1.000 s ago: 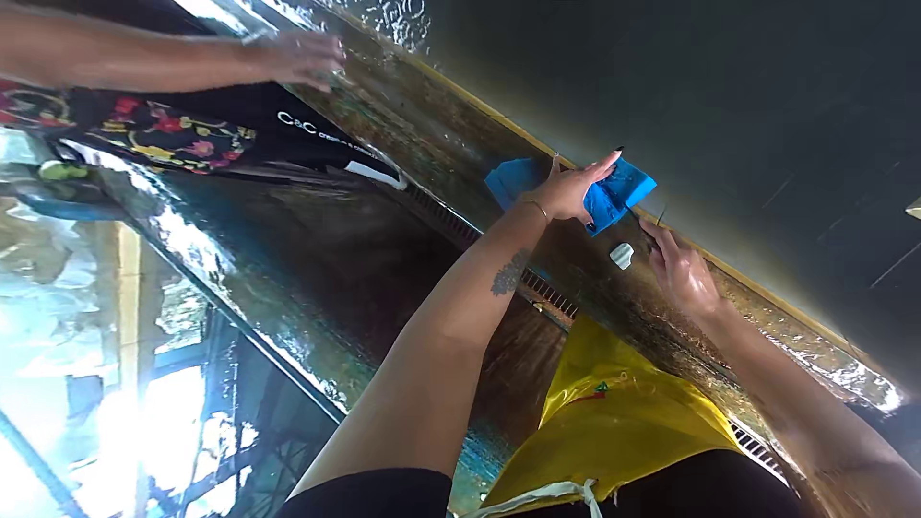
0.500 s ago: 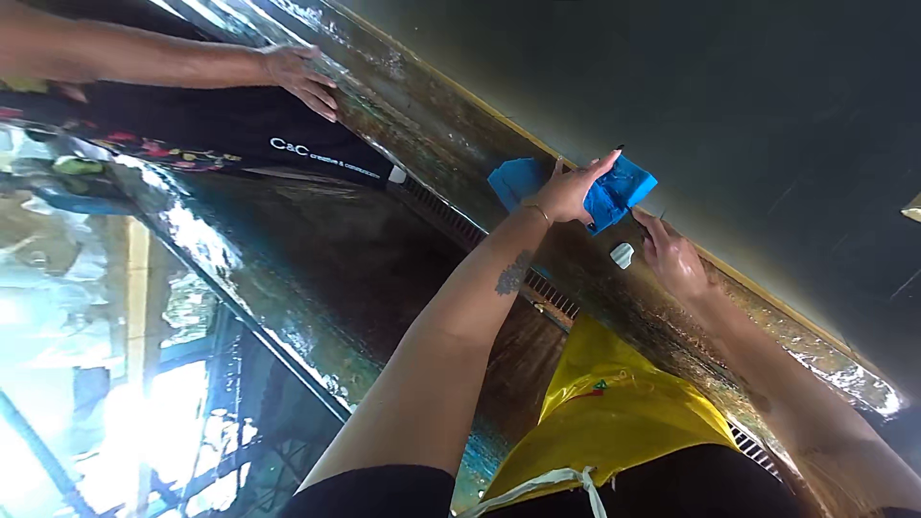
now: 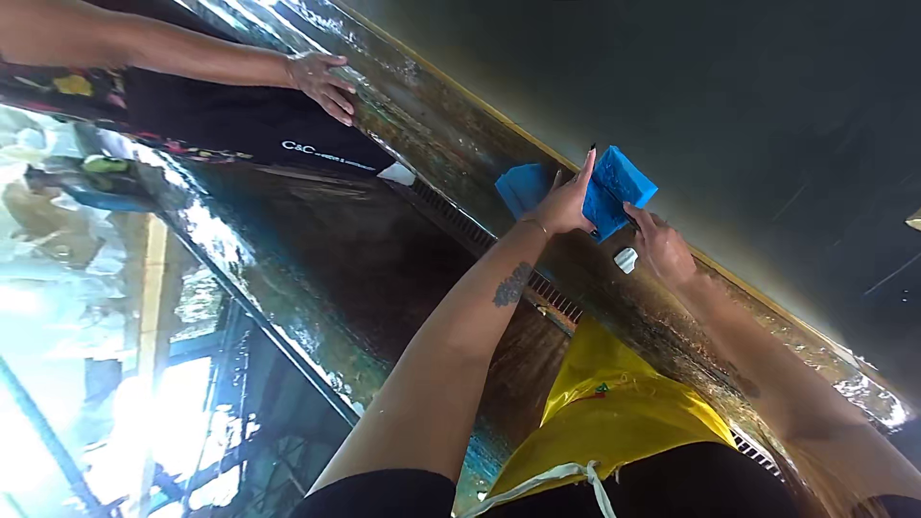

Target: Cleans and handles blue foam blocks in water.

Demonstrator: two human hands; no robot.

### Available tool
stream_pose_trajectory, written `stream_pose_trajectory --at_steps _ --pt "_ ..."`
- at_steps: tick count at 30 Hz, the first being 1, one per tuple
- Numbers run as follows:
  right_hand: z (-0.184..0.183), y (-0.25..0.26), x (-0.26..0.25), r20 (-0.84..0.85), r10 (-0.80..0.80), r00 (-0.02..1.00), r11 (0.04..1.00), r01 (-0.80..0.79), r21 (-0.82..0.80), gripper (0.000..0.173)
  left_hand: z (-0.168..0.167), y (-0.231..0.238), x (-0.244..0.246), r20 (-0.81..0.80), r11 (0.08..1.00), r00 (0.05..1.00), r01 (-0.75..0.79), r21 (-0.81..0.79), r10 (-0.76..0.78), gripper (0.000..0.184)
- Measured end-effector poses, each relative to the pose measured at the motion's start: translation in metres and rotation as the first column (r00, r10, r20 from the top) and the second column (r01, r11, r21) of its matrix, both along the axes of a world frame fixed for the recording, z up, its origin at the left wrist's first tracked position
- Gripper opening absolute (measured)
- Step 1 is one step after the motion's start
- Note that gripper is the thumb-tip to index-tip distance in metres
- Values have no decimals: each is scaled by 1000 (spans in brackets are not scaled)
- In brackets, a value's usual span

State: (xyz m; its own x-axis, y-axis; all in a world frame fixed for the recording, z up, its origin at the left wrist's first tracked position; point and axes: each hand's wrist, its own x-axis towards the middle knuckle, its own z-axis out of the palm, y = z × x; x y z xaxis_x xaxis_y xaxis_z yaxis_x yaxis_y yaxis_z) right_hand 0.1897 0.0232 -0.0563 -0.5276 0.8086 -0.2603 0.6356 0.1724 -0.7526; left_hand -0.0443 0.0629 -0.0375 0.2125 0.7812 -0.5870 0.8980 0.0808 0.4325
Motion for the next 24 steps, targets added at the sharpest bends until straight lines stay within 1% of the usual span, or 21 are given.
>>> stream_pose_trajectory --at_steps 2,6,9,12,14,16,18,19,20,21,22,23,24 --pt "-5 -11 14 8 6 1000 1000 -6 -15 53 -2 0 0 9 1000 1000 -6 -4 6 145" --pt "9 -39 53 -5 26 1000 1000 -26 -15 53 -3 0 1 -11 999 999 32 -24 -32 141" --pt "22 -39 52 -71 -9 997 999 12 41 50 -3 -1 2 -2 999 999 42 -22 -42 140" --pt "31 -35 44 -125 -43 991 995 54 85 50 4 0 6 38 999 999 3 -43 -1 134" --pt "24 -50 55 -74 -50 996 989 60 136 50 9 0 5 77 997 996 -40 -61 45 130" --pt "8 -78 79 21 -36 999 978 31 208 46 11 -3 5 139 994 985 -92 -60 100 121" --pt "-5 -103 106 109 12 994 974 -36 223 44 12 -8 11 177 982 966 -186 -31 188 102" --pt "-7 -112 117 159 54 986 976 -86 201 44 12 -12 17 174 962 948 -273 13 267 89" --pt "-6 -118 126 215 107 971 980 -140 144 46 10 -17 24 161 918 914 -388 85 372 80" --pt "-2 -119 131 261 156 953 981 -180 70 48 8 -23 32 148 846 861 -506 165 486 75" --pt "6 -114 132 286 176 942 981 -192 28 46 7 -28 41 150 755 786 -618 219 599 76" --pt "15 -104 130 282 162 946 983 -178 34 43 6 -30 49 175 652 693 -718 242 699 78" --pt "24 -90 125 249 113 962 988 -135 71 41 5 -31 56 221 551 595 -802 233 773 78"
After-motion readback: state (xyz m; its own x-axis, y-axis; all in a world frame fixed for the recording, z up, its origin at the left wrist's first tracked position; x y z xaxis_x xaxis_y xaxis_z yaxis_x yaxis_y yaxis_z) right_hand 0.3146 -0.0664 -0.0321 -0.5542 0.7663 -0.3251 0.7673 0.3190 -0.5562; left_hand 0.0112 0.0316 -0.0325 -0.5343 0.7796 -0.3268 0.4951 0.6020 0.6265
